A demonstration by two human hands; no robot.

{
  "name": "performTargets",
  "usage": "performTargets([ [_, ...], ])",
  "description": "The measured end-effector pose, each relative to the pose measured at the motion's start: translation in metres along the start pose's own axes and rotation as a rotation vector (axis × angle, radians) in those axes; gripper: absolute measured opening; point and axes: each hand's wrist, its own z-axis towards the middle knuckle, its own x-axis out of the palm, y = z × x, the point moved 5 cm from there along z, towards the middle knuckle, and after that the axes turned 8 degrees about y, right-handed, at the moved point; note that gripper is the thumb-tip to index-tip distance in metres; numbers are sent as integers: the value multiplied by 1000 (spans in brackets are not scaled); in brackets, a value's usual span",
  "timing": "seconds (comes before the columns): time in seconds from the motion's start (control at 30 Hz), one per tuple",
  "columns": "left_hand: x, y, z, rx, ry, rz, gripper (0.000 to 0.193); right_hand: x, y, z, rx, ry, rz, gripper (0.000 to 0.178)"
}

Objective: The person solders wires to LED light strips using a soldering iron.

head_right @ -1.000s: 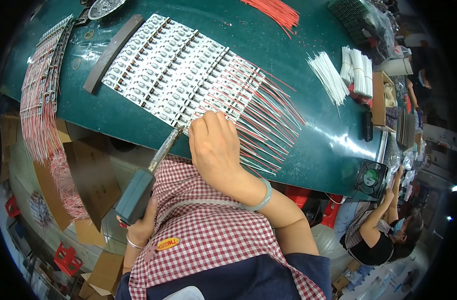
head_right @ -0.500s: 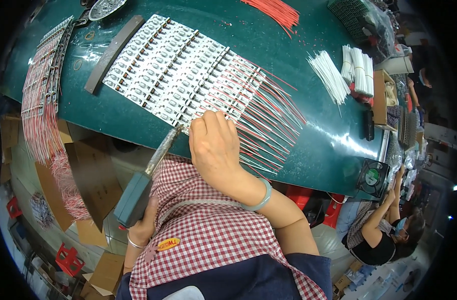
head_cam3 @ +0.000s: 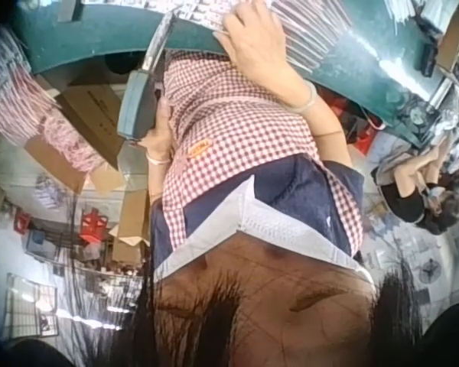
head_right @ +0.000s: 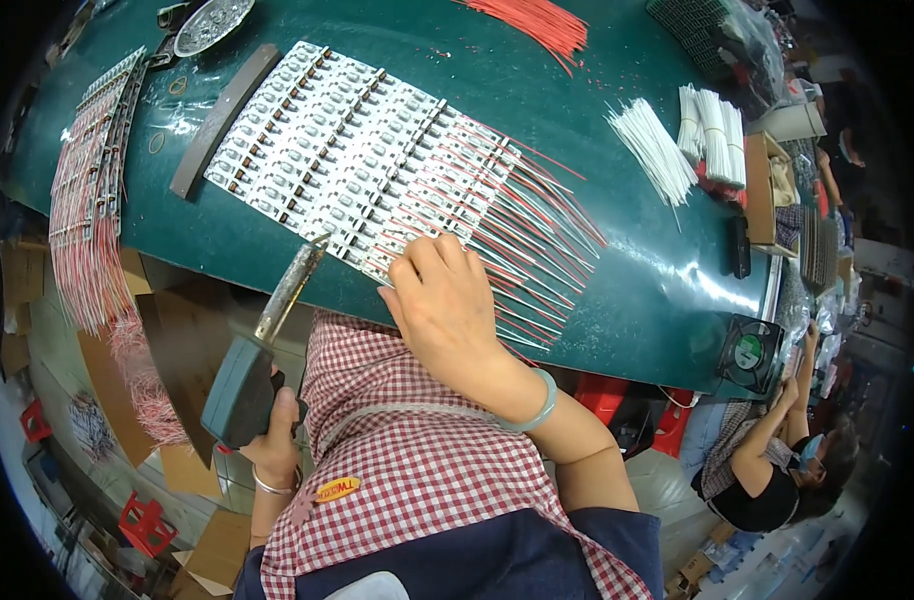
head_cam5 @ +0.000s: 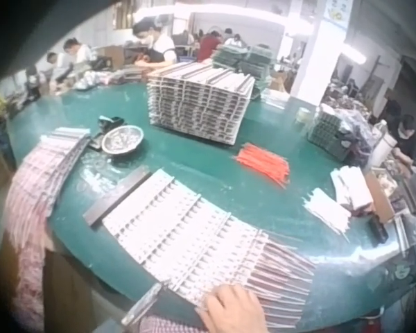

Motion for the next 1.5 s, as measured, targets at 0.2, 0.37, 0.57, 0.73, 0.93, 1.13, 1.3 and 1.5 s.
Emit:
performTargets([
  [0.2, -1, 10, 14, 33, -98, -14, 40, -6, -14, -21, 10, -42, 36, 19],
  [0.37, 5, 2, 41, -22, -276, -378, 44, -17, -24, -63, 66, -63, 118, 20],
  [0.57, 14, 8, 88, -92, -299, -503, 43, -58, -51, -80, 90, -84, 237, 23],
  [0.73, 15, -2, 95, -36, -351, -548, 34, -130, -195, -34, 288, -469, -335, 15],
  [0.93, 14, -11, 86, -71, -338, -468, 36, -114, -302, 6, 500, -315, -326, 25],
  [1.13, 13, -16, 84, -118, -368, -421, 41, -119, -304, 9, 538, -347, -372, 16],
  [1.3, 13, -20, 85, -103, -337, -426, 46, -121, -282, 8, 424, -411, -528, 12],
  [1.5, 11, -33, 85, -77, -303, -439, 50, -134, -210, 30, 120, -328, -617, 21],
])
